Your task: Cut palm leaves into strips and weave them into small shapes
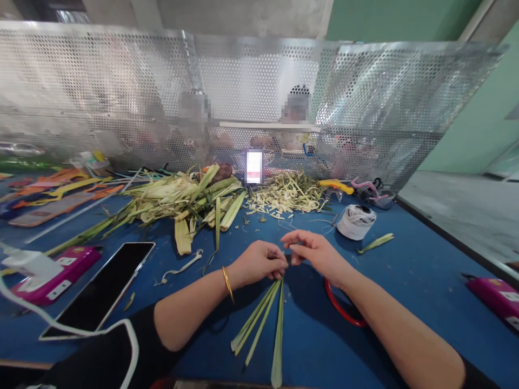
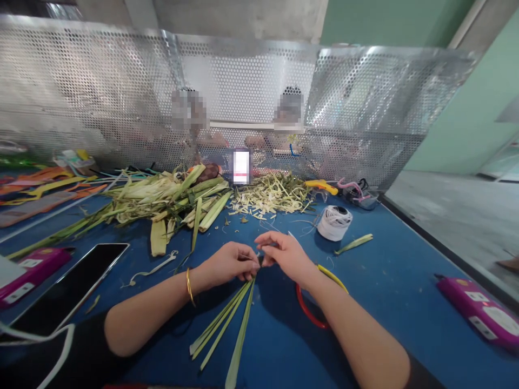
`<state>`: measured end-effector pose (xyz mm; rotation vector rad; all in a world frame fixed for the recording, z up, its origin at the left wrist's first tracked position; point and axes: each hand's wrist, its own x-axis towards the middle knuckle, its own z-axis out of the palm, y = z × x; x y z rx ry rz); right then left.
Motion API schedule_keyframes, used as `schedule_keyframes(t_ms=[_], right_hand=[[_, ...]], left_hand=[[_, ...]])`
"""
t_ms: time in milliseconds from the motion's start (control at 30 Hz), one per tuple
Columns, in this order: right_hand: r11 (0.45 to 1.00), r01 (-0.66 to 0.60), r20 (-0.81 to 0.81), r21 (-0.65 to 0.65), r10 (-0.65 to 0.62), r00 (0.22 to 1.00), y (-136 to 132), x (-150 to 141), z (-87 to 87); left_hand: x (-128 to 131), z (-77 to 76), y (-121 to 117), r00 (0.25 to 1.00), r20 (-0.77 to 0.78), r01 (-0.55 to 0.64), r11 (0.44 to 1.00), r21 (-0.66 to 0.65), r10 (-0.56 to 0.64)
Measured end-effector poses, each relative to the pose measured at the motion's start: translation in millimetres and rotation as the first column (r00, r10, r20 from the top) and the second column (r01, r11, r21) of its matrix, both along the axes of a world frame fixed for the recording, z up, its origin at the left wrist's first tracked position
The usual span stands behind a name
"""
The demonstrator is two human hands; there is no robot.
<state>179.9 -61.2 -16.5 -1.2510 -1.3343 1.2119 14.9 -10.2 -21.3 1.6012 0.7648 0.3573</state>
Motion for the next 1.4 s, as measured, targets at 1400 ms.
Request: schedule_keyframes(t_ms=[1400], right_hand=[[0.801,-0.331,0.837,0.499,-0.347,0.423,-9.9,-3.0,1.5]], left_hand=[[-3.4,7.8,11.9,0.968,0.058,-0.225,0.950,-0.217,0.242]])
